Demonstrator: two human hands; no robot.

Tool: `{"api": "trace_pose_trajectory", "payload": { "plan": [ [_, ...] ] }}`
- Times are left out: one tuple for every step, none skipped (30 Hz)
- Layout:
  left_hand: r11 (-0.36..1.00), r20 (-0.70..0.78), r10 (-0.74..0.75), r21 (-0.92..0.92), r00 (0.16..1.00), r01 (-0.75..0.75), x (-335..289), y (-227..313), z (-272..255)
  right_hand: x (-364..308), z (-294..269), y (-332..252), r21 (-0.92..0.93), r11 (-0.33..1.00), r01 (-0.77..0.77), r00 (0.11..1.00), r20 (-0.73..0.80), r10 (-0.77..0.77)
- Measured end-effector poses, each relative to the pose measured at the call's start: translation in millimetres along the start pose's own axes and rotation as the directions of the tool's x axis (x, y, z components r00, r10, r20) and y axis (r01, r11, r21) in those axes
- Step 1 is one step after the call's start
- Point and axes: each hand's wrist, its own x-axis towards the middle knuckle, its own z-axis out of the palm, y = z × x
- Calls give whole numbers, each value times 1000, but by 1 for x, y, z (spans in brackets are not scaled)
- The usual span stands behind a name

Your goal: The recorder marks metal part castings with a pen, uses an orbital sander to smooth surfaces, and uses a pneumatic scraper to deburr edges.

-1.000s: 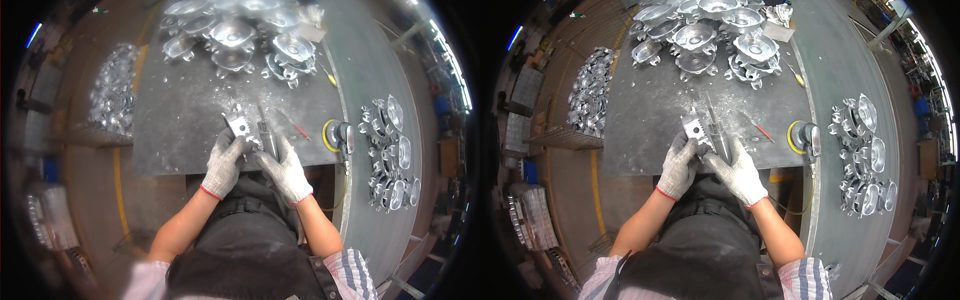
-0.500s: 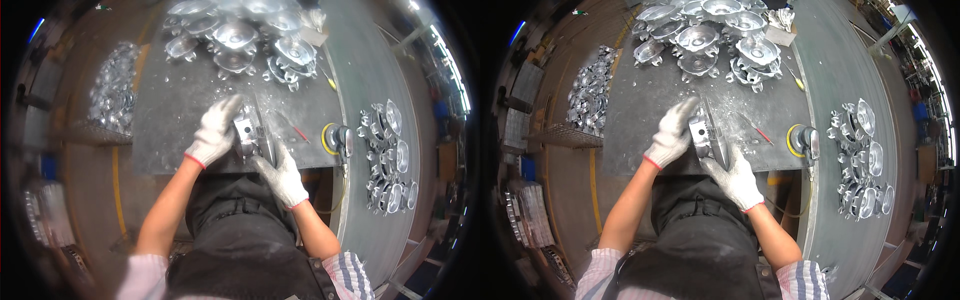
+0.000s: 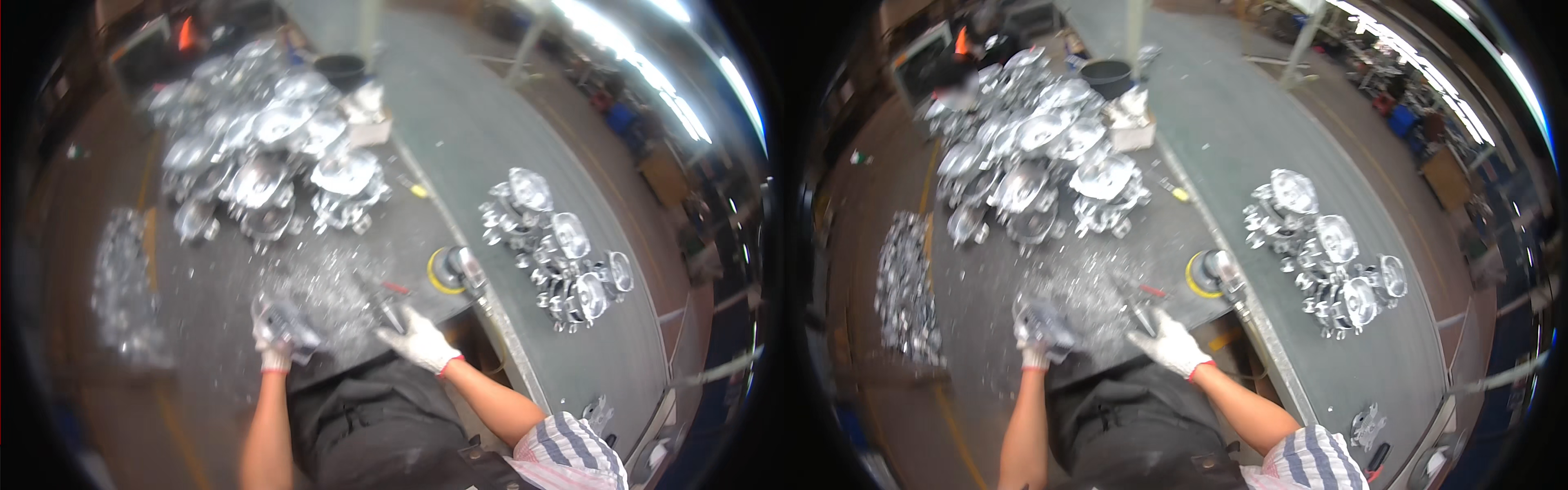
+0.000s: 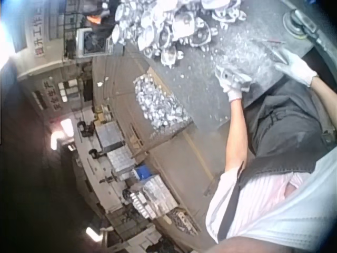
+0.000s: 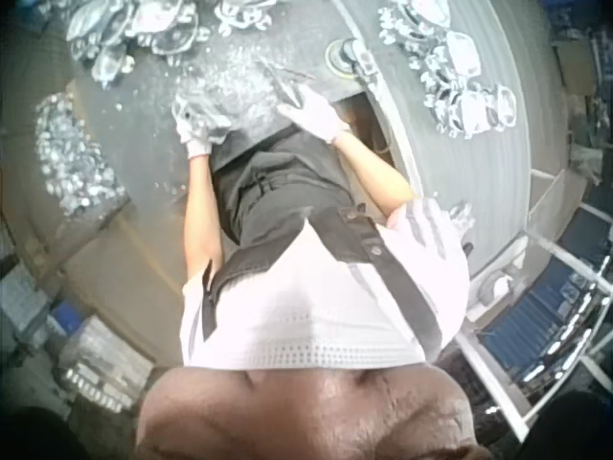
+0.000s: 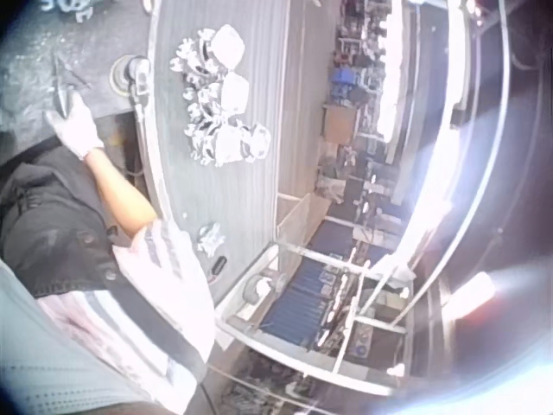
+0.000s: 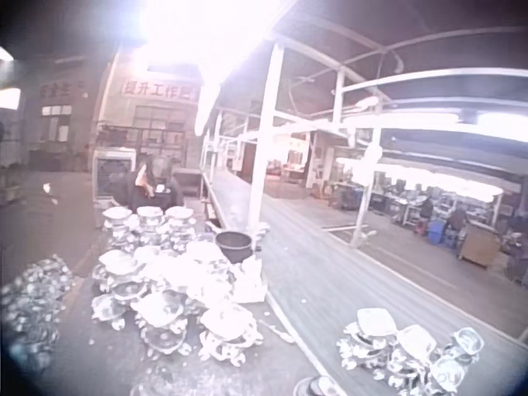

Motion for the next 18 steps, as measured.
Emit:
{"api": "trace_pose_trajectory", "payload": {
  "plan": [
    [963,53,243,110,969,-247,2,-13,-23,9,7,0,-3,999,46,997,63,-46],
    [900,82,236,356,968,-250,1,-2,7,19,8,22,16,1000,10,997,70,-11],
    [773,108,235,582,966,-253,-3,21,36,28,16,54,-18,998,52,998,-22,-52],
    [772,109,260,573,959,-274,-3,25,29,25,10,34,1,1000,26,996,90,-26],
    [795,119,240,545,963,-266,-4,23,19,20,4,16,18,1000,-8,980,198,4],
    [817,136,217,517,967,-256,-3,23,15,21,2,16,28,999,-17,978,207,11],
    [817,149,230,507,962,-274,-2,25,15,21,4,18,40,999,-31,976,218,22],
    [919,63,127,368,990,-142,-3,28,18,21,5,21,100,993,-66,967,251,39],
    [978,-2,5,209,1000,-4,-3,29,21,21,5,24,107,992,-60,971,236,33],
    [998,-12,14,56,1000,-13,-1,33,27,20,3,26,176,979,-98,957,288,44],
    [998,5,17,53,1000,-17,0,35,33,21,1,27,244,960,-140,939,340,51],
    [996,-63,-76,-57,995,72,0,38,39,23,-2,28,230,963,-142,929,367,49],
    [974,-119,-176,-168,977,155,2,41,44,23,-5,26,241,960,-143,935,352,50],
    [982,-39,-128,-147,991,121,6,31,35,22,-6,23,254,959,-128,935,353,32],
    [981,-15,-133,-147,991,130,13,15,18,23,-8,22,268,956,-116,936,351,15],
    [971,0,-140,-195,990,137,21,-3,-4,26,-7,22,282,951,-127,943,333,27],
    [959,12,-150,-241,989,148,25,-13,-14,32,-5,23,296,945,-140,918,396,12],
    [978,22,-139,-156,990,141,26,-12,-11,35,-5,27,314,936,-157,894,449,-1]
  ]
}}
